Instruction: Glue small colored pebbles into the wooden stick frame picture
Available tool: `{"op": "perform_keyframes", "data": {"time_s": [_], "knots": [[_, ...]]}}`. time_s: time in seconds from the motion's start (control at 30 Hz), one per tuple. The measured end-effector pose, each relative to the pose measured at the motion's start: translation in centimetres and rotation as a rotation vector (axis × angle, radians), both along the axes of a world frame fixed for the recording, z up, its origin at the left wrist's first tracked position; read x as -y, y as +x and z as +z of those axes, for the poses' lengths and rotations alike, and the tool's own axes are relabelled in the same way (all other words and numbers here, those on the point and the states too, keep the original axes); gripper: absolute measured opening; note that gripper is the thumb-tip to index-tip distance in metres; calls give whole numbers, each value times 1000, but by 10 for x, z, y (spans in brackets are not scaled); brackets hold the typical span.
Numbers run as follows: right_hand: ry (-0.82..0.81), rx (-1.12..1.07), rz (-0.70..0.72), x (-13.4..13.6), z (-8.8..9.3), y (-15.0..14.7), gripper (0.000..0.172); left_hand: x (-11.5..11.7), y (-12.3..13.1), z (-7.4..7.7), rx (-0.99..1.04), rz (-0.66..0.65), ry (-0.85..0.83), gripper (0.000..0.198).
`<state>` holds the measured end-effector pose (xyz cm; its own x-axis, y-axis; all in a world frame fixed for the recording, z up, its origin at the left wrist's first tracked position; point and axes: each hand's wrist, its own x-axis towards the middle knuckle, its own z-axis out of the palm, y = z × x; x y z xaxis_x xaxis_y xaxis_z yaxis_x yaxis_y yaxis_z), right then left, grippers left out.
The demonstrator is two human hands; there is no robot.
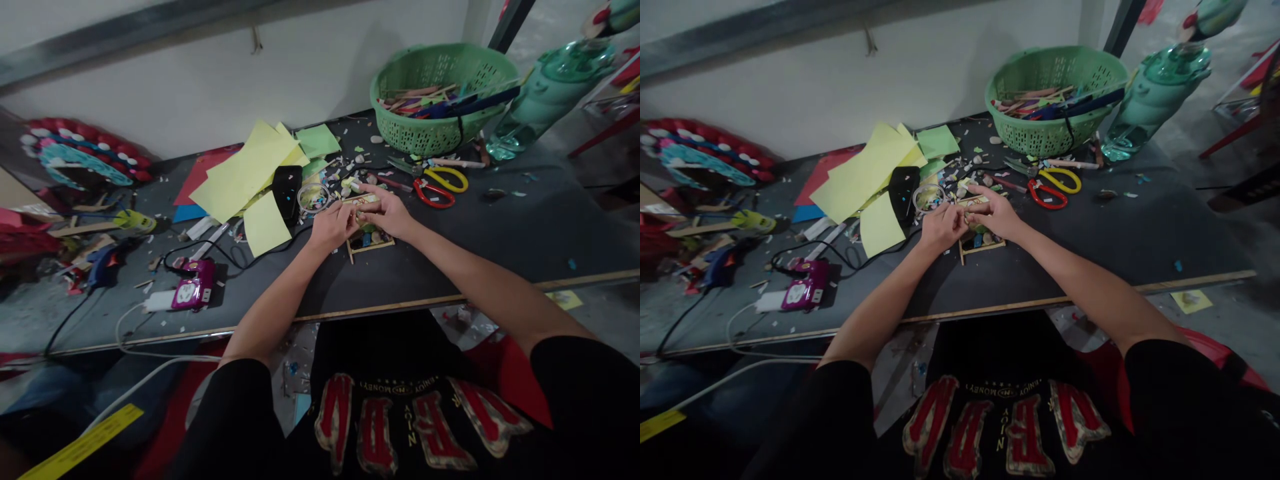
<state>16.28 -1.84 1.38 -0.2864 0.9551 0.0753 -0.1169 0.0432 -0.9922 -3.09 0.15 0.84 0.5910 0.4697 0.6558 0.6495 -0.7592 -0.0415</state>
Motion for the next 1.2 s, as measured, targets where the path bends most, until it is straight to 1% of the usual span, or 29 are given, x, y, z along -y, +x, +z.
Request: {"op": "perform_keyframes", "data": {"time_s": [0.07,0.17,0.27,0.33,0.43,0.57,0.7,0.8,0.87,1.0,1.1,1.2], "knots": [[1,3,-10,0,1,0,97,0,0,-1,15,4,-14,7],[0,-28,-50,-1,3,1,94,3,2,-2,75,-36,-11,5],[-6,-70,-101,-3,6,5,92,5,5,-2,204,-49,-108,5],[-12,-85,-82,-4,6,8,94,6,6,0,309,-44,-185,9],[-23,-83,-27,-4,4,8,98,6,6,5,393,-49,-218,20],[-28,-76,-13,-4,1,7,101,6,5,8,365,-48,-194,29],[-28,-63,-19,-4,3,6,102,6,5,7,376,-95,-122,24],[-27,-61,-22,-3,4,6,101,6,3,7,345,-52,-97,23],[-23,-62,-18,-3,4,6,101,5,2,8,297,-46,-84,25],[-25,-36,-9,-3,0,7,104,4,-2,8,263,-119,-29,21],[-20,-4,0,-2,-2,8,106,3,-4,7,240,-166,-51,18],[1,37,6,-2,-2,9,107,3,-5,7,163,-162,-111,18]]}}
